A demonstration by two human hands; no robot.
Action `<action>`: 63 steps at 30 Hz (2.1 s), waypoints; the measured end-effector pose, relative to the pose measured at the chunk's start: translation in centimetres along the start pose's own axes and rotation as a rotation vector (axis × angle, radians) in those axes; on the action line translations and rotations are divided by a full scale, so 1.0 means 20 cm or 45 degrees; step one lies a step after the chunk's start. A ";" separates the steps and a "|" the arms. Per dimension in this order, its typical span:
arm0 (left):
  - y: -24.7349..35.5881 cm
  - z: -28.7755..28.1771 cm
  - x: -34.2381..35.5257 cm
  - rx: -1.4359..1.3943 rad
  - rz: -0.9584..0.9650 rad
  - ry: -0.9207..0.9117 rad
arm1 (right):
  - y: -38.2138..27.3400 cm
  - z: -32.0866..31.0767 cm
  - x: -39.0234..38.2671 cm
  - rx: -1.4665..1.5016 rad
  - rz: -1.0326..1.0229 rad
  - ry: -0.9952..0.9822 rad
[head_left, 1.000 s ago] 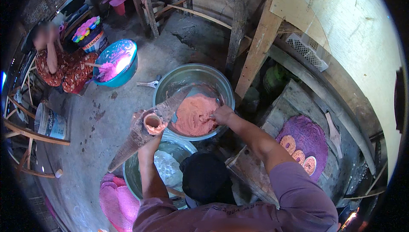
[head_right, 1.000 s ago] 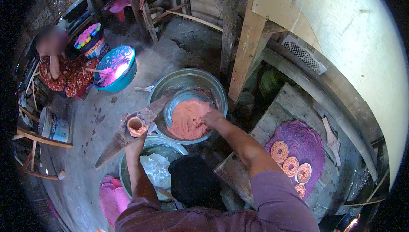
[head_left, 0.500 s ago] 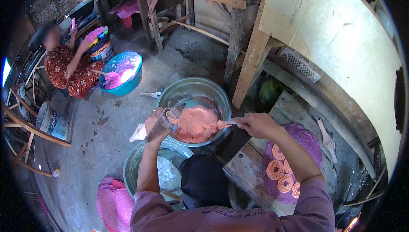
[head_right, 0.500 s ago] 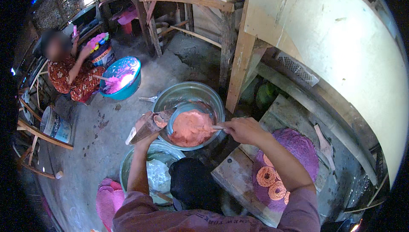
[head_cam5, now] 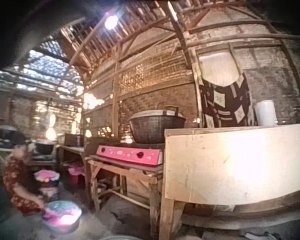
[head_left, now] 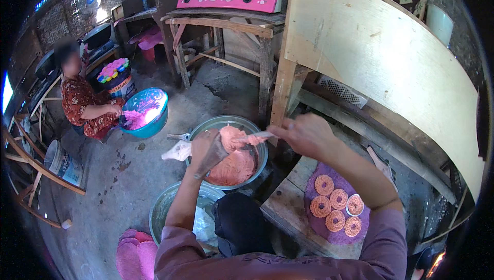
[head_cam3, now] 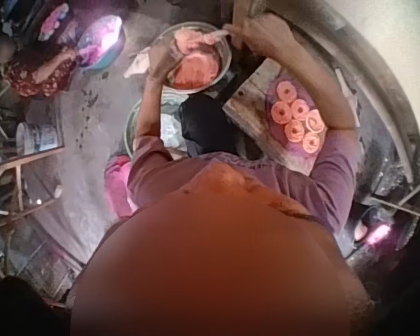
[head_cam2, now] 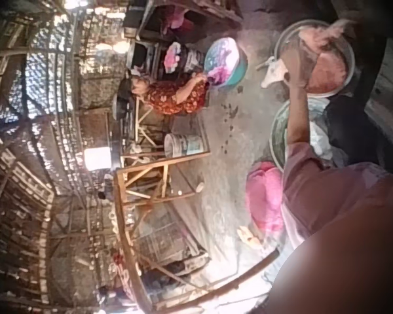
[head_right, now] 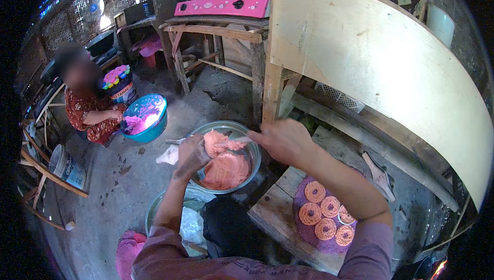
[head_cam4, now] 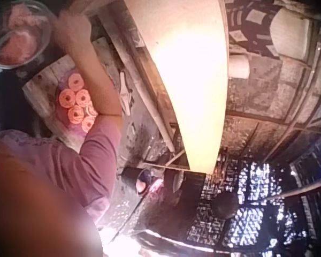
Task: The person scoops pink paste into a piping bag and pipes circular patterns onto a purple mat. They then use a small tool to apply white paste into the center of each circle, creating a layered decorative pattern.
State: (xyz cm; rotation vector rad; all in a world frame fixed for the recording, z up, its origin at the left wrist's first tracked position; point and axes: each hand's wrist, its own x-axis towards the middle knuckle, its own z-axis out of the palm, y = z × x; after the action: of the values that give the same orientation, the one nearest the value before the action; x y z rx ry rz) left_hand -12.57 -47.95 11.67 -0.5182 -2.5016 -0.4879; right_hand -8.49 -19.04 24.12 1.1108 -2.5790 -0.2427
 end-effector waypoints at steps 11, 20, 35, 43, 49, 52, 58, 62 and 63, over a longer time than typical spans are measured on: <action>-0.10 0.03 -0.08 0.019 -0.109 -0.097 | -0.28 0.07 -0.01 0.078 -0.051 0.078; -0.09 -0.08 -0.02 -0.004 -0.104 0.107 | -0.19 -0.06 0.00 -0.087 0.055 0.040; -0.03 0.00 -0.05 -0.021 -0.143 -0.090 | -0.24 -0.05 -0.15 0.057 0.048 0.099; 0.01 -0.09 -0.03 0.013 -0.134 -0.025 | -0.19 -0.01 -0.13 -0.012 -0.004 0.162; 0.07 -0.03 -0.02 0.009 0.110 -0.027 | -0.26 0.02 -0.07 -0.005 -0.063 0.146; 0.00 -0.02 -0.03 -0.018 -0.024 -0.122 | -0.26 -0.05 -0.13 0.043 0.004 0.064; -0.06 -0.11 0.02 -0.468 -0.414 0.240 | -0.30 0.11 -0.21 1.067 0.704 0.390; 0.14 0.02 0.04 -0.569 -0.403 0.143 | -0.49 0.42 -0.01 1.467 0.622 0.805; 0.16 0.05 0.07 -0.489 -0.352 0.120 | -0.53 0.46 0.02 1.408 0.677 0.715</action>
State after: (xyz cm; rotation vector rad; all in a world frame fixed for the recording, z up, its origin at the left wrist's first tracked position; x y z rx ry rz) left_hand -12.67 -44.38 12.45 -0.2783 -2.4057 -1.0863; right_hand -4.92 -26.23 12.64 0.5247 -2.2656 1.5143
